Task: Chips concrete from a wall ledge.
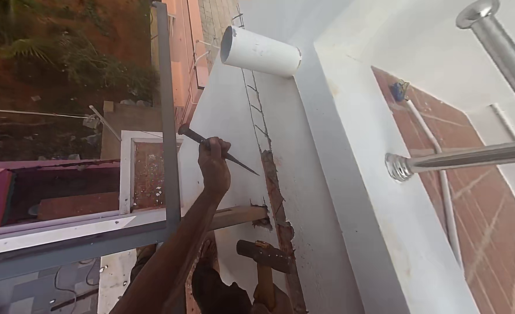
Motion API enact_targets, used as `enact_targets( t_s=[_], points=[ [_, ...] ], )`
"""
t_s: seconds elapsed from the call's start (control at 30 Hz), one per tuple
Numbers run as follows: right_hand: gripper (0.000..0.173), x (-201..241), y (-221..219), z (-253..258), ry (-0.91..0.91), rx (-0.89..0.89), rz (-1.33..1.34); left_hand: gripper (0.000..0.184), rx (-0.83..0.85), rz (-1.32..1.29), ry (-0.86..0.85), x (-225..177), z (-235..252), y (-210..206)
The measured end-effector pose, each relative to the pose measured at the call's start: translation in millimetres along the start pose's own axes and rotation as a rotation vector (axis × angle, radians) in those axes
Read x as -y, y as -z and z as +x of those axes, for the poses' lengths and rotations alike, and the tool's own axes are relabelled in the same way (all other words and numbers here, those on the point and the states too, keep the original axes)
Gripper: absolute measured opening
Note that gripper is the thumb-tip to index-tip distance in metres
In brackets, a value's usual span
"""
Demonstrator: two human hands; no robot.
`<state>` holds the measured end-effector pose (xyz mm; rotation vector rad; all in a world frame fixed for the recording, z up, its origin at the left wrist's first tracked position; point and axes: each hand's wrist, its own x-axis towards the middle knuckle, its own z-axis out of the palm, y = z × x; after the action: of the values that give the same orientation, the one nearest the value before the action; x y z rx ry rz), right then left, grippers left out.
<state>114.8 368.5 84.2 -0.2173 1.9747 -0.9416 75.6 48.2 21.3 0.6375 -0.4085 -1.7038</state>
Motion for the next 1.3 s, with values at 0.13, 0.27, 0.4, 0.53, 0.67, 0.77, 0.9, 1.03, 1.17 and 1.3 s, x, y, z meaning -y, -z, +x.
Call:
enact_targets(
  t_s=[0.13, 0.27, 0.4, 0.53, 0.67, 0.77, 0.9, 1.03, 1.17, 1.3],
  points=[
    [0.009, 58, 1, -13, 0.043, -0.022, -0.036, 0.015, 0.108, 0.056, 0.046, -10, 24, -21],
    [0.030, 75, 20, -9, 0.075, -0.035, -0.105, 0.019, 0.248, -0.002, 0.068, -3, 49, -31],
    [0.031, 106, 34, -12, 0.097, -0.096, -0.179, 0.033, 0.259, -0.204, 0.069, 12, 65, -35],
    [0.023, 136, 47, -15, 0.207, -0.093, -0.182, 0.038, 0.175, -0.268, -0.005, 30, 72, -38],
    [0.025, 176, 58, -13, 0.253, -0.063, -0.195, 0.039, 0.086, -0.340, 0.020, 35, 70, -42],
    [0.030, 201, 64, -6, 0.317, -0.032, -0.250, 0.039, 0.054, -0.398, 0.014, 39, 69, -43],
    [0.035, 246, 66, 6, 0.415, 0.097, -0.358, 0.037, 0.083, -0.453, -0.041, 56, 70, -42],
    [0.045, 318, 54, 23, 0.463, 0.266, -0.509, 0.032, 0.111, -0.365, 0.021, 57, 73, -34],
    [0.051, 393, 4, 46, 0.469, 0.334, -0.833, 0.012, 0.317, -0.303, 0.091, 57, 68, -3],
    [0.040, 436, -81, 61, 0.390, 0.346, -1.302, 0.005, 0.403, -0.163, 0.165, 49, 61, 14]
  ],
)
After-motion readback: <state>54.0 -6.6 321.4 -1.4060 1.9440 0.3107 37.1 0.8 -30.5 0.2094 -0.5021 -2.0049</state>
